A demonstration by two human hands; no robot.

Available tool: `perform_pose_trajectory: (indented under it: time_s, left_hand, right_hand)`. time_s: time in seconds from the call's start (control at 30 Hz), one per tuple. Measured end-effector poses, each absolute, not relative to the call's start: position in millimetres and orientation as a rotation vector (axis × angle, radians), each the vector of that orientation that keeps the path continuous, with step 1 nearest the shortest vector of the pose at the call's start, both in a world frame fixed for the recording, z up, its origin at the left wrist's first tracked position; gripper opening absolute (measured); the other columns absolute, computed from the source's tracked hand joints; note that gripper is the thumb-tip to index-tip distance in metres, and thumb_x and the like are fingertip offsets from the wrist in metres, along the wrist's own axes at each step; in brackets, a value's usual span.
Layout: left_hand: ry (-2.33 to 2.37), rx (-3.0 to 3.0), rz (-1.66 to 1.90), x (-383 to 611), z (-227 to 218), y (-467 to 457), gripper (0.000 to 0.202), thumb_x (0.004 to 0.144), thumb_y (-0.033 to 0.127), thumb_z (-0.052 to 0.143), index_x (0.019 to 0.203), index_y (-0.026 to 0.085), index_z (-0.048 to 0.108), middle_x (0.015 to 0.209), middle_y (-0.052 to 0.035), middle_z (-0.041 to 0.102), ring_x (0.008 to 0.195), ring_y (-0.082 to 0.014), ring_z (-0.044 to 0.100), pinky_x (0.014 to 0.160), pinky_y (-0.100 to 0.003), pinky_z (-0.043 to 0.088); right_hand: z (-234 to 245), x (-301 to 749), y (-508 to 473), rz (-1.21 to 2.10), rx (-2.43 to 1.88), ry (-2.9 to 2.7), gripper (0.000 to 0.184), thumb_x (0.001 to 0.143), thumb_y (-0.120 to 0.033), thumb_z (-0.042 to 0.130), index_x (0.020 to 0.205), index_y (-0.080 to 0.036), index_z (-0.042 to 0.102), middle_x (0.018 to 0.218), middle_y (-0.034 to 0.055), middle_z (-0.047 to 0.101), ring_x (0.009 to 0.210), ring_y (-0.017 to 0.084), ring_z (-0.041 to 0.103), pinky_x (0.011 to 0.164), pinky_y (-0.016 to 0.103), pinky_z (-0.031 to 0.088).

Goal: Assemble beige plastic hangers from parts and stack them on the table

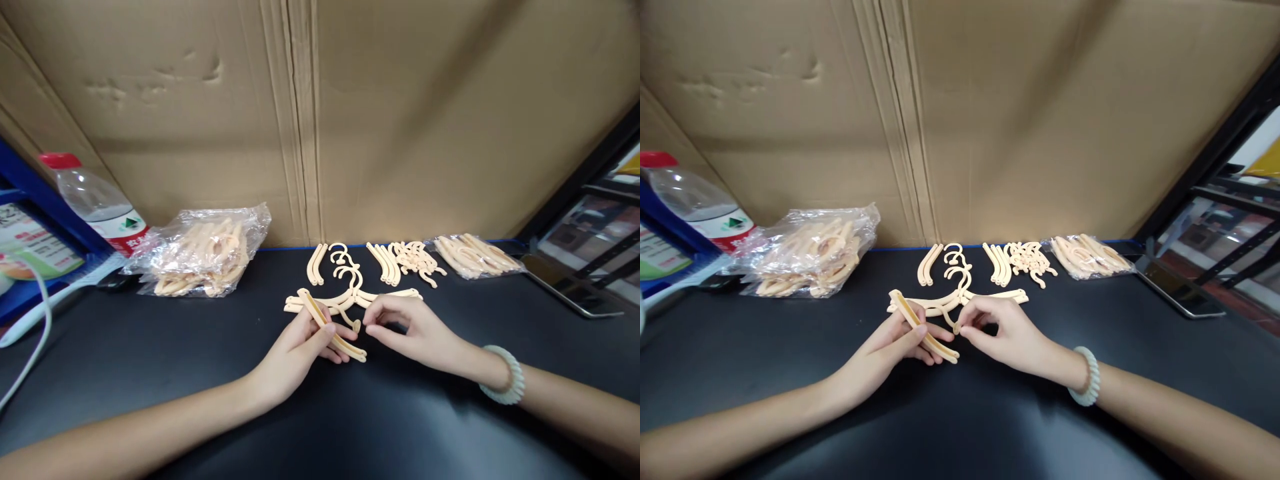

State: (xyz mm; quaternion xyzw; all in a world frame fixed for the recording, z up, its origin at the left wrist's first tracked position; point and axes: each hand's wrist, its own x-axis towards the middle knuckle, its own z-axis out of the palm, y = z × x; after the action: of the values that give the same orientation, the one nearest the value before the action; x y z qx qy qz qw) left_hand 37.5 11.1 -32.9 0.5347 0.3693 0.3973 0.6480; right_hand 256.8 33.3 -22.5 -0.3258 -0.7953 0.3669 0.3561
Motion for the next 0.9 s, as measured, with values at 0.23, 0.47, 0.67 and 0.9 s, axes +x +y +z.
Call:
perform_pose_trajectory:
  time_s: [0.23, 0.47, 0.67, 0.9]
  left_hand:
    - [0.887, 1.228, 1.054, 41, -33, 2, 0.033, 0.090, 0.049, 0.057, 0.093, 0.021, 0.041, 0.081, -0.0032, 0.069, 0.062, -0.0165, 0.066, 0.056, -0.027, 0.052]
    - [0.888, 1.215, 1.162, 40, -29, -2, 0.021, 0.096, 0.039, 0.049, 0.097, 0.021, 0.038, 0.081, -0.0014, 0.067, 0.058, -0.0138, 0.063, 0.054, -0.025, 0.050]
    - [0.825, 1.305, 1.255, 41, -28, -7, 0.015, 0.099, 0.034, 0.045, 0.099, 0.021, 0.038, 0.083, -0.0015, 0.067, 0.060, -0.0130, 0.063, 0.055, -0.025, 0.050]
    - [0.860, 1.327, 1.216, 43, -33, 1, 0.025, 0.089, 0.026, 0.063, 0.100, 0.020, 0.042, 0.084, 0.0012, 0.064, 0.068, -0.0102, 0.062, 0.067, -0.024, 0.053]
  right_hand:
    - [-26, 249, 38, 0.418, -1.038, -2.304, 0.009, 0.087, -0.025, 0.061, 0.083, -0.018, 0.064, 0.059, -0.0033, 0.052, 0.051, 0.010, 0.046, 0.052, 0.024, 0.034]
    - [-37, 235, 38, 0.493, -1.111, -2.303, 0.012, 0.079, -0.011, 0.062, 0.068, -0.016, 0.061, 0.052, -0.0063, 0.045, 0.046, 0.007, 0.039, 0.049, 0.022, 0.028]
    - [-31, 244, 41, 0.980, -1.082, -1.910, 0.016, 0.086, -0.028, 0.060, 0.075, -0.019, 0.053, 0.055, -0.0060, 0.048, 0.048, 0.009, 0.044, 0.047, 0.021, 0.033]
    - [-26, 252, 37, 1.699, -0.808, -1.362, 0.027, 0.084, -0.036, 0.070, 0.089, -0.020, 0.048, 0.089, 0.0047, 0.068, 0.069, 0.012, 0.059, 0.057, 0.024, 0.048]
